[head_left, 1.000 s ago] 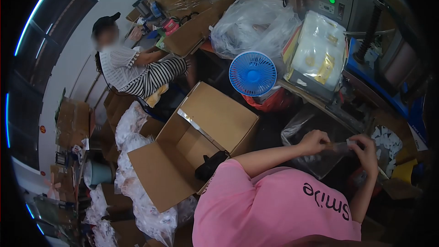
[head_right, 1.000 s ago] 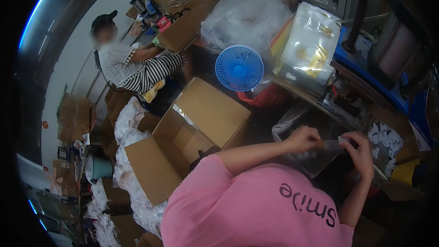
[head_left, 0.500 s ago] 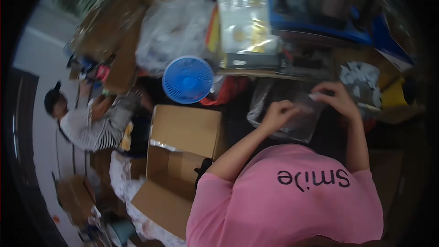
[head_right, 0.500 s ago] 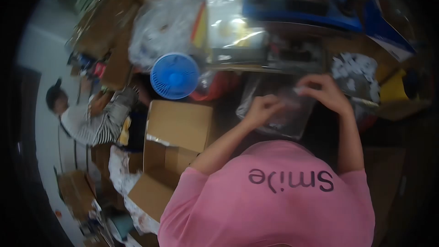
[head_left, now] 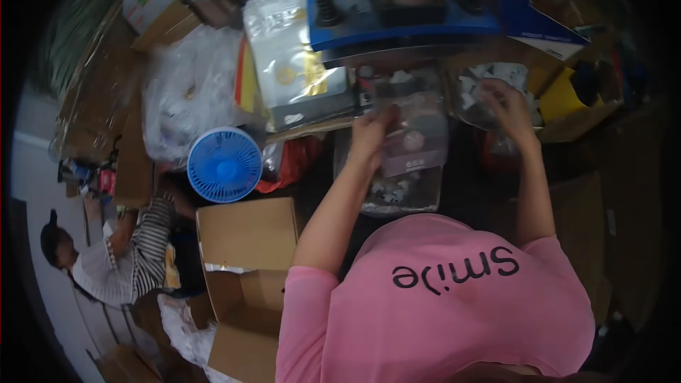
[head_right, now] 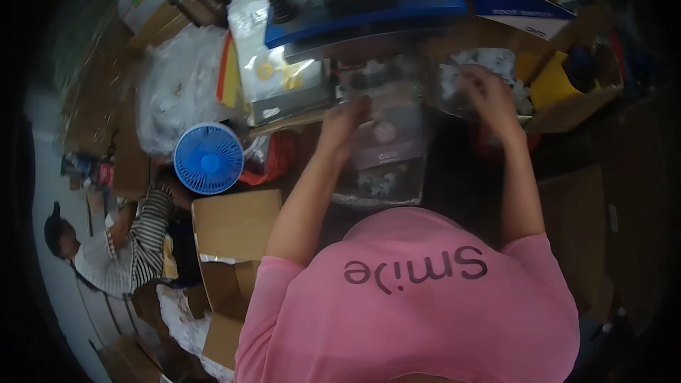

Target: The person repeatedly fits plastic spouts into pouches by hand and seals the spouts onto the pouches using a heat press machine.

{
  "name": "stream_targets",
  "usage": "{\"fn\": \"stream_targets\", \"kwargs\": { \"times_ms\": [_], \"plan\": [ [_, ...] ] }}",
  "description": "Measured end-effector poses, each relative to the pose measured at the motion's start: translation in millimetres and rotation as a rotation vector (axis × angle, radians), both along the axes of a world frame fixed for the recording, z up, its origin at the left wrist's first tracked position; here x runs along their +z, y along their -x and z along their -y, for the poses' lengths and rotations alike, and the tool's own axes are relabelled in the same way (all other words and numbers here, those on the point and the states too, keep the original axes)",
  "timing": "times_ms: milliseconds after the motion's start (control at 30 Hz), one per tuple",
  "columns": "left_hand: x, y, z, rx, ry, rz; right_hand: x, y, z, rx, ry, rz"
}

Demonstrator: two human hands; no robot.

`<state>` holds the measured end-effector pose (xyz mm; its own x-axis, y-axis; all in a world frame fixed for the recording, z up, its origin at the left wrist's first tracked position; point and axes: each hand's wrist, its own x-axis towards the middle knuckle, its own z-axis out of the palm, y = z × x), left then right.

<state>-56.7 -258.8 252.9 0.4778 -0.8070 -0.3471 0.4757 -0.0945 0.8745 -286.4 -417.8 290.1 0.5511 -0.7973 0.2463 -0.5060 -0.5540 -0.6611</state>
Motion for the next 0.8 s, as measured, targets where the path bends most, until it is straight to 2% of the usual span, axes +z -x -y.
{"fn": "stream_targets", "kwargs": {
  "times_ms": [67,100,133,200,233,267,300,333,400,433,467,500,533,667,767,800],
  "plan": [
    [-1,-3,-3,-0.003,-0.005,-0.058,-7,-7,1,0.01,-0.01,-0.033],
    [-15,-5,1,0.006,0.11,-0.073,-12,-13,1,0.025,-0.036,-0.059],
    [-13,-9,-1,-0.029,0.093,0.063,-15,-19,-1,0.064,0.008,-0.123],
    [-23,-38,4,-0.126,0.052,0.501,-36,-26,4,0.126,0.138,-0.143],
    [-13,-56,-2,-0.072,0.031,0.516,-45,-28,8,0.131,0.21,-0.108],
    [2,-68,-3,0.089,-0.073,0.756,-41,-34,3,0.167,0.208,-0.093],
    [12,-77,-4,0.238,-0.176,0.993,-31,-36,1,0.181,0.119,-0.098],
    [3,-85,-10,0.25,-0.181,0.998,-25,-34,-1,0.187,0.03,-0.109],
    [-24,-109,-26,0.368,-0.215,1.715,-35,-28,5,0.191,0.0,-0.043],
    [-23,-106,-40,0.139,-0.296,1.671,-40,-24,12,0.184,-0.037,0.019],
    [-23,-99,-54,0.115,-0.243,1.696,-45,-18,20,0.193,-0.027,0.037],
    [-21,-92,-67,0.086,-0.193,1.726,-53,-12,27,0.176,-0.14,0.088],
    [-22,-90,-75,0.146,-0.165,1.716,-58,-11,30,0.158,-0.254,0.137],
    [-15,-97,-80,0.307,-0.124,1.601,-53,-7,30,0.173,-0.268,0.185],
    [12,-84,-82,0.412,-0.061,1.462,-49,-3,31,0.168,-0.32,0.264],
    [13,-74,-82,0.393,0.01,1.223,-52,0,35,0.126,-0.306,0.282]
  ]
}}
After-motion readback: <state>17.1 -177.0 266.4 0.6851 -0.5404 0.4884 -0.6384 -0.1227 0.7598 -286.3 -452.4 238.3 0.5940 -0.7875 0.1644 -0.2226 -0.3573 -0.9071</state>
